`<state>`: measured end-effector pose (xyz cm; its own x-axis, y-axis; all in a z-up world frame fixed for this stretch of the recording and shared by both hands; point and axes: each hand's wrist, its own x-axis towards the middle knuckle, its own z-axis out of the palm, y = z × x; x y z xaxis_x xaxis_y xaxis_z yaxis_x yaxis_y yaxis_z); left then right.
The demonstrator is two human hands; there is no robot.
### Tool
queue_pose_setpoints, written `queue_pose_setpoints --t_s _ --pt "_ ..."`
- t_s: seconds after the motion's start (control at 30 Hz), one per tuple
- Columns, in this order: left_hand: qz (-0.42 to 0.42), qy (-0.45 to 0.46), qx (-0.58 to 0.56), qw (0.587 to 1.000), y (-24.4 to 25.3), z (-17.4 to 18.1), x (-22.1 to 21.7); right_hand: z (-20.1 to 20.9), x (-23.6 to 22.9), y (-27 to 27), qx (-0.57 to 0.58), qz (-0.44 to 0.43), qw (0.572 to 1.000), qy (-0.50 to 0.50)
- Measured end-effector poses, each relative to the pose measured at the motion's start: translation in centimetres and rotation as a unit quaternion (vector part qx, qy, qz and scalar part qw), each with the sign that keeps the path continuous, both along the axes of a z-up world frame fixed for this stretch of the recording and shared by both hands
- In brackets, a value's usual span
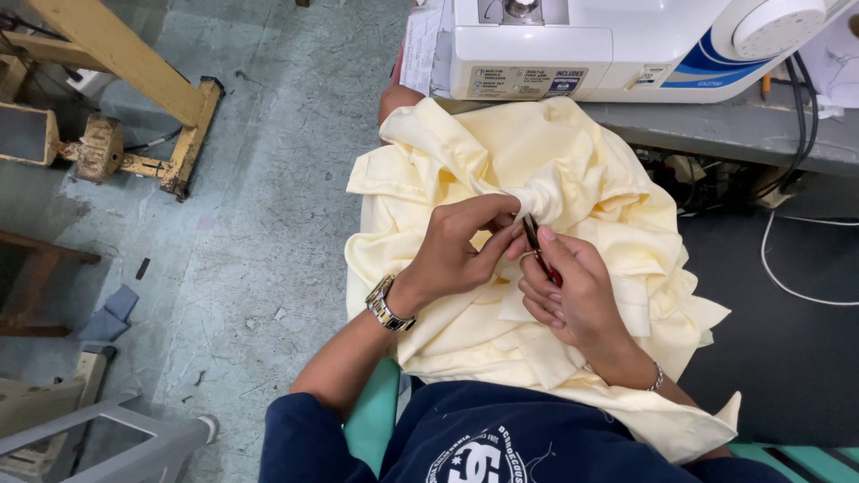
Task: Trimming loose threads from a yellow garment using a hand-held thread cutter
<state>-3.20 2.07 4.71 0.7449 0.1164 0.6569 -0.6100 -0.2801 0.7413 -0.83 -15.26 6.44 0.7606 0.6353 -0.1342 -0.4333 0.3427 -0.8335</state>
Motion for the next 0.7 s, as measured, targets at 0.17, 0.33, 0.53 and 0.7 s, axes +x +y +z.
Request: queue_pose_setpoints --t_s 0.17,0.33,0.53,0.7 --pt "-0.044 0.025 -0.034 0.998 0.4 -0.6 0.4 -0.2 -0.1 0.2 0.005 -0.005 1.0 -0.008" --pt "-0.05 0.038 -0.128 0.99 -0.9 -0.8 0.3 -0.2 0.0 0.2 0.006 -0.023 0.998 -0.059" --pt "-0.049 0.049 -0.183 0.981 -1.6 -1.3 0.2 -1.0 -0.1 0.2 0.001 -0.045 0.993 -0.11" --pt "-0.026 0.048 -0.178 0.983 -1.8 -0.8 -0.1 -1.3 0.0 0.4 -0.019 -0.059 0.986 -0.153"
